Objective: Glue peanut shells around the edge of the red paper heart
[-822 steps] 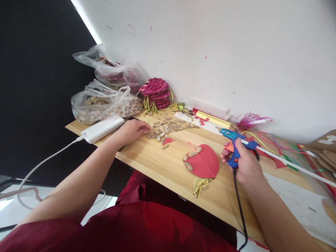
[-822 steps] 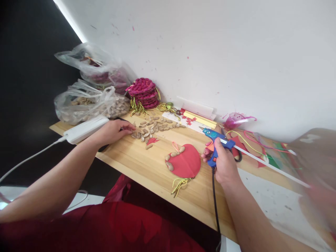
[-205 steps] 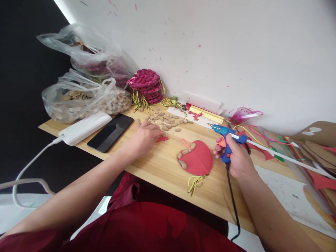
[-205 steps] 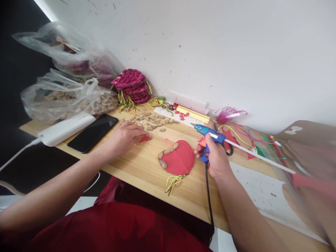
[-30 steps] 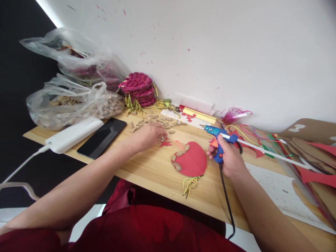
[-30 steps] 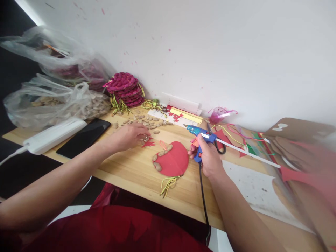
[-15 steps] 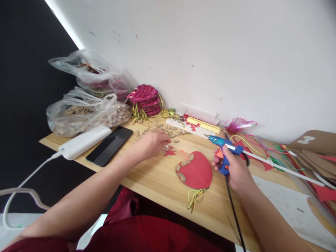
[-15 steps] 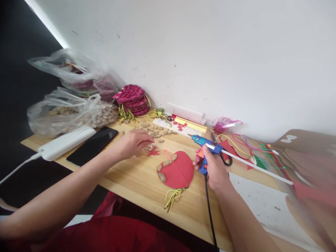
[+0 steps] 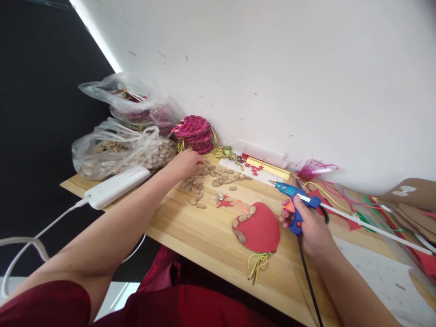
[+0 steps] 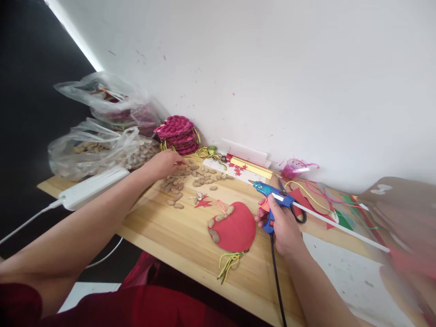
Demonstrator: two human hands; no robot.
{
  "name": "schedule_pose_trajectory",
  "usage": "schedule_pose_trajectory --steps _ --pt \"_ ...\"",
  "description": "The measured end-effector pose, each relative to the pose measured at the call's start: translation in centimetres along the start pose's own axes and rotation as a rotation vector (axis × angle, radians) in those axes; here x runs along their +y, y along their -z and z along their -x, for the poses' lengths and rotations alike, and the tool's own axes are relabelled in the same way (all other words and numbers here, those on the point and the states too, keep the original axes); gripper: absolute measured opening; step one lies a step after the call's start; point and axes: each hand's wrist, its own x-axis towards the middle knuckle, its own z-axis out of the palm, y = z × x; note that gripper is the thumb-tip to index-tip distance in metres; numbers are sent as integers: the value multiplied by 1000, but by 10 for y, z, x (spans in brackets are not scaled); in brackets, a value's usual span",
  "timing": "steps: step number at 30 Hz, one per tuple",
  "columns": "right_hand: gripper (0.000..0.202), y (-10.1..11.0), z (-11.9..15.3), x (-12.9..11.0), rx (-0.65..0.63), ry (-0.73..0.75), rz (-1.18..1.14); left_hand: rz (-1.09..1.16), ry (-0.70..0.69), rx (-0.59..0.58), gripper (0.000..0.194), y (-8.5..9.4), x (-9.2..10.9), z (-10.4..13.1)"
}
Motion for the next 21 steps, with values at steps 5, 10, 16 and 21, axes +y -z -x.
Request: schedule_pose_trajectory --steps 5,10,16,21 --pt "51 0 0 0 7 -8 4 7 -7 -53 37 -6 -7 -15" --pt "51 0 0 -1 -3 1 15 36 -21 -69 33 -7 -11 -16" --pt "50 0 0 -1 6 -9 10 63 5 -48 24 -10 -10 -14" --pt "49 1 -1 0 -7 -4 19 67 11 -36 24 -9 -9 -12"
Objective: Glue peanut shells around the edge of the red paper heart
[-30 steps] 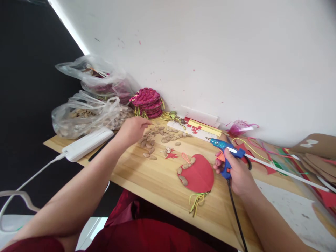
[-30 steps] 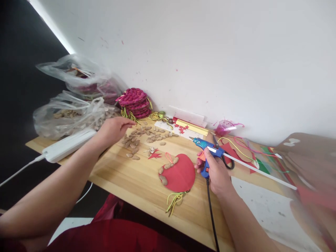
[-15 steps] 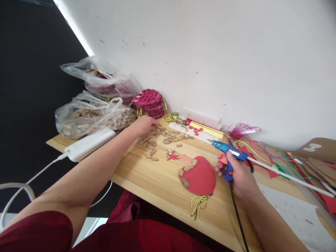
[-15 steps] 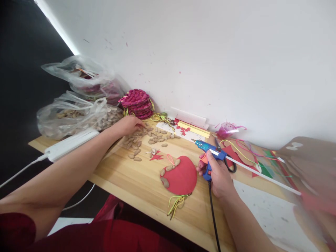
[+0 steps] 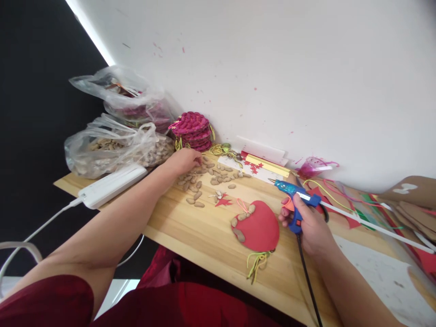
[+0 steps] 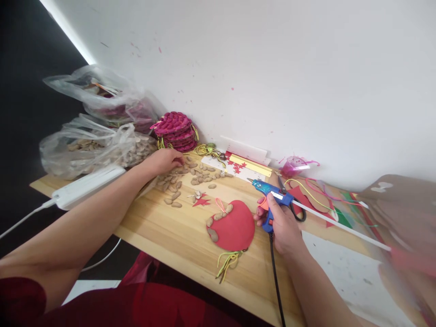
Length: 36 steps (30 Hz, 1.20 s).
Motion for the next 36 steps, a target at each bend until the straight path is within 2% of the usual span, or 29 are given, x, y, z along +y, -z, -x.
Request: schedule_pose_trajectory --steps 8,13,16,17,19,23,31,36 --pt "48 2 -1 4 -9 13 -6 -49 27 18 19 -6 5 0" --pt "48 2 -1 4 -9 8 -16 -35 65 34 17 8 11 9" --pt "49 1 0 3 -9 16 -14 42 31 49 19 18 30 26" --pt "49 1 0 3 -11 16 -16 128 -9 57 17 19 39 33" --pt "50 1 0 3 -19 7 -21 228 -109 32 14 18 58 46" --pt "52 1 -1 3 -21 -3 -17 231 -216 -12 15 7 83 59" --pt "53 1 -1 3 -29 3 -19 207 -280 -4 22 -6 80 62" --pt "55 0 0 2 -9 -7 -7 237 -305 -1 22 -6 84 67"
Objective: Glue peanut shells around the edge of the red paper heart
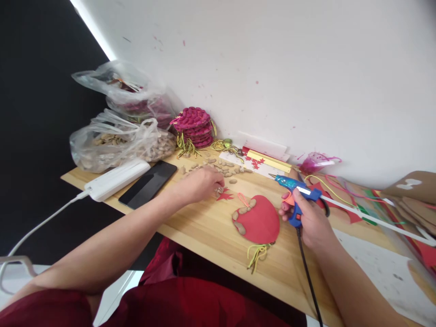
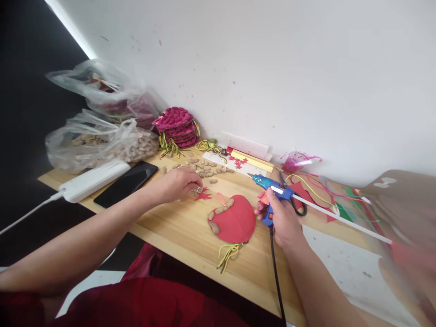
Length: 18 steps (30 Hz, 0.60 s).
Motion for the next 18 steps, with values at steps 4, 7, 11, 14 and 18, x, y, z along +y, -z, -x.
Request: schedule_pose_trajectory --steps 4,7,11,14,18 --pt "55 -2 1 -2 16 -5 -5 -47 126 98 19 19 -14 -1" --pt "56 -1 0 -2 12 -15 -11 -135 286 195 21 38 -38 -1" --pt "54 1 -2 2 9 -7 -5 -241 357 113 26 47 -64 0" --pt "53 2 -3 4 9 -3 -2 -271 341 37 28 40 -71 0" --pt "54 1 -2 2 15 -4 0 -279 341 31 28 29 -73 -3"
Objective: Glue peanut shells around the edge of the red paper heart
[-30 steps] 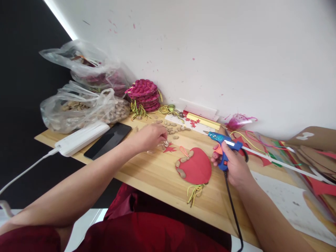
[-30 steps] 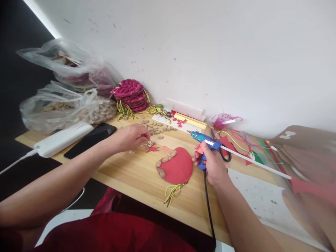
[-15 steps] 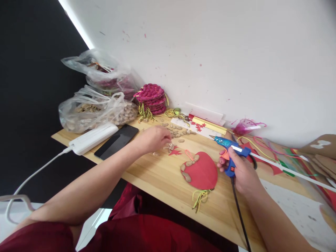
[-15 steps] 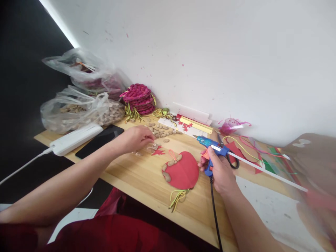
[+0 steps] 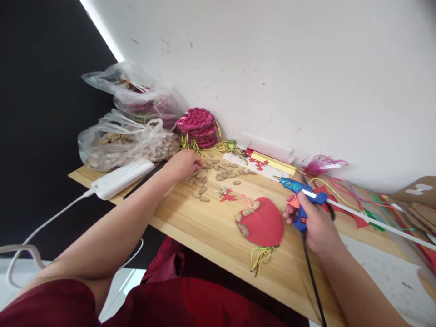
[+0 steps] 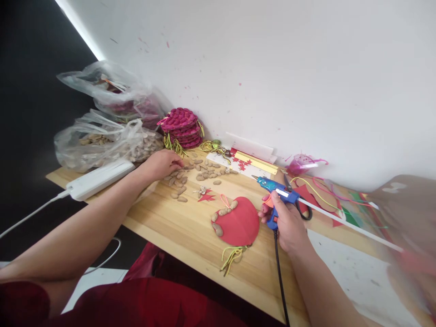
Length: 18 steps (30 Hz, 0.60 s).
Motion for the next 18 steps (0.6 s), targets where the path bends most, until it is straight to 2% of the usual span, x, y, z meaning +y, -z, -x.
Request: schedule_pose_trajectory --steps 7,15,18 --pt "54 1 1 0 1 0 1 -23 -15 -6 32 -4 -5 -6" --pt "53 1 -1 0 -10 -5 14 -17 -23 -46 26 3 -7 0" --pt "51 1 0 0 -14 0 18 -24 -19 -28 26 4 -6 0"
